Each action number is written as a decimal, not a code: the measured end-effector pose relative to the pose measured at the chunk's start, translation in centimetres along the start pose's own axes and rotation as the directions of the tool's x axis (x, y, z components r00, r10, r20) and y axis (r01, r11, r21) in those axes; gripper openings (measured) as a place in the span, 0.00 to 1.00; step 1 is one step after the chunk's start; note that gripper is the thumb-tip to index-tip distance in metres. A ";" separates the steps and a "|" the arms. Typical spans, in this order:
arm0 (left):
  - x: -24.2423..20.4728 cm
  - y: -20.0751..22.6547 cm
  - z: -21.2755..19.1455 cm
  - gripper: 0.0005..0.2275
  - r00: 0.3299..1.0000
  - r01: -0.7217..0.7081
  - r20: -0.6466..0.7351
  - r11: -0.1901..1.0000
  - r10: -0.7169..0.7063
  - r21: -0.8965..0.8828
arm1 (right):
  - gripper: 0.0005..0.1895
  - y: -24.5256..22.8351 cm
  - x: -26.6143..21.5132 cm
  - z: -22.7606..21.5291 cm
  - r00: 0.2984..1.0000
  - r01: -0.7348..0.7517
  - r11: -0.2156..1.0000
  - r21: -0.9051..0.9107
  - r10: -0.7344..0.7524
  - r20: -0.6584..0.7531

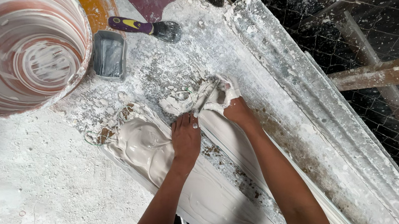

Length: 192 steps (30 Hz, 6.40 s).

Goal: The person applies a white plaster-like substance to a long, grooved architectural molding using a metal trowel and a red plastic float. They repeatedly scoop material from a bucket, spread it along the molding, and smooth the surface to fill grooves and create an even finish.

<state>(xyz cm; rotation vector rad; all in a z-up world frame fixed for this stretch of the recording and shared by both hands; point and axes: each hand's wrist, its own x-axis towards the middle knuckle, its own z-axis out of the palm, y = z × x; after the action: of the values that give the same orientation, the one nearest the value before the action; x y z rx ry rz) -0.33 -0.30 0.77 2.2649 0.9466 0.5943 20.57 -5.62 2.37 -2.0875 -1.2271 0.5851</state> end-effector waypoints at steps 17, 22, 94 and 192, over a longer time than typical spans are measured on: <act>-7.2 5.0 3.6 0.15 0.968 -0.186 0.159 0.981 0.193 -0.058 | 0.56 1.1 -10.5 -4.9 0.991 0.118 0.965 -0.235 -0.128 -0.029; -10.4 7.6 5.9 0.10 0.939 -0.239 0.238 0.969 0.247 -0.063 | 0.59 3.1 -15.3 -6.8 0.995 0.089 0.966 -0.242 -0.096 -0.014; -126.3 104.9 70.7 0.19 0.895 -0.382 0.232 0.923 0.382 -0.046 | 0.56 70.4 -158.0 -61.5 0.974 -0.228 0.945 -0.236 0.216 -0.076; -85.0 27.5 3.0 0.22 0.730 0.005 0.035 -0.046 -0.683 -0.999 | 0.22 15.2 -85.9 -15.8 0.885 -0.376 0.447 0.812 0.434 0.171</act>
<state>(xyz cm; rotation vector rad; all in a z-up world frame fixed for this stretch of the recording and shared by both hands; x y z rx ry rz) -40.28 -80.26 3.08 0.4254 0.8427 1.1380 -0.02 -91.73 7.23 -1.4876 -0.2158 1.0636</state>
